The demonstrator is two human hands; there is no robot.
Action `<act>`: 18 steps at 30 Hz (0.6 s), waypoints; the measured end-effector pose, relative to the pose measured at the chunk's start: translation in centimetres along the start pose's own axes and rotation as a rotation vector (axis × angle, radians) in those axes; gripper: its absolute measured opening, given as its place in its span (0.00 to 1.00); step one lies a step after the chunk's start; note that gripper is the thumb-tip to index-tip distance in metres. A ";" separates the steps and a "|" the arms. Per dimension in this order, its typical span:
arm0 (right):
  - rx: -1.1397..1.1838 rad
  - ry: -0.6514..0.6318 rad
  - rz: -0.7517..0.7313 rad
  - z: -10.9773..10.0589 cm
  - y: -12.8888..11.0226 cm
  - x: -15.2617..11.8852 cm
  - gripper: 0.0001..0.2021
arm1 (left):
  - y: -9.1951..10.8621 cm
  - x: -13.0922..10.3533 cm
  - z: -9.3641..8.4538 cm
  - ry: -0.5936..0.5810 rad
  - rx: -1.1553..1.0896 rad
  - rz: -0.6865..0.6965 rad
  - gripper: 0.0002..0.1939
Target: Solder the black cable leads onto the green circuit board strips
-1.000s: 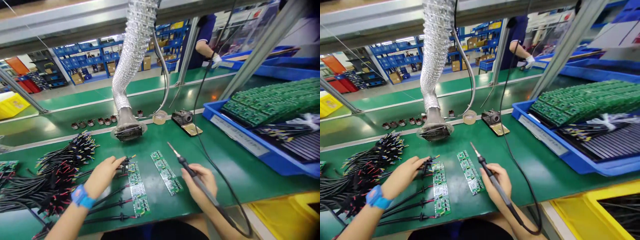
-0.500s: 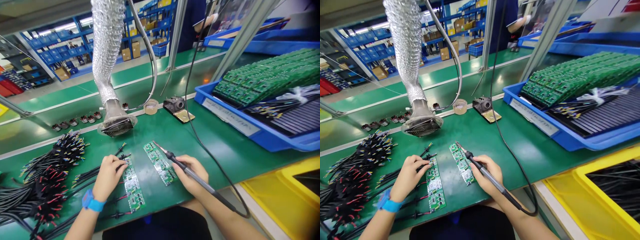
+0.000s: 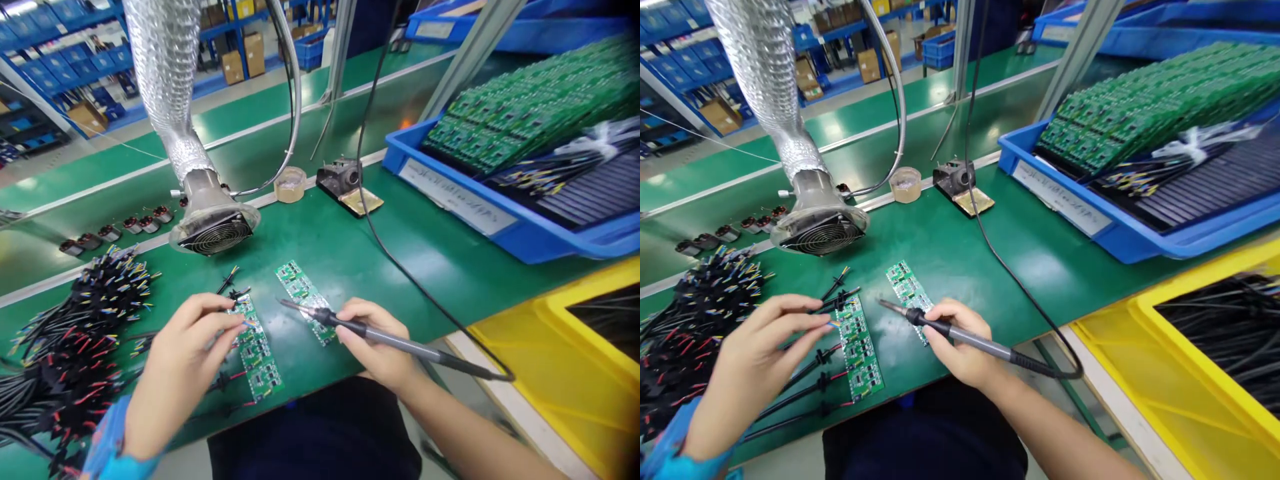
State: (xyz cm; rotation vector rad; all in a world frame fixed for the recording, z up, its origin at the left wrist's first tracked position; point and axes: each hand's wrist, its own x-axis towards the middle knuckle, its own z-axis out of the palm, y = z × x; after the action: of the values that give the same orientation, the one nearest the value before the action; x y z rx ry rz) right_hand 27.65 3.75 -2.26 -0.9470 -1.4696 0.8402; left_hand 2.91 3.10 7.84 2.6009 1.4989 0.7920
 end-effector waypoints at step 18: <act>0.061 -0.274 0.116 -0.1 -0.8 -2.9 0.03 | 4.0 -7.8 7.1 -0.169 -0.154 -0.392 0.02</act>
State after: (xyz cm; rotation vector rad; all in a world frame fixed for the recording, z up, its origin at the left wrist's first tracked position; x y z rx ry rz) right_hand 27.73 0.78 -2.80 -0.9040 -1.6223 1.1287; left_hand 6.18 -3.86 -0.41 2.1064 1.7373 0.6000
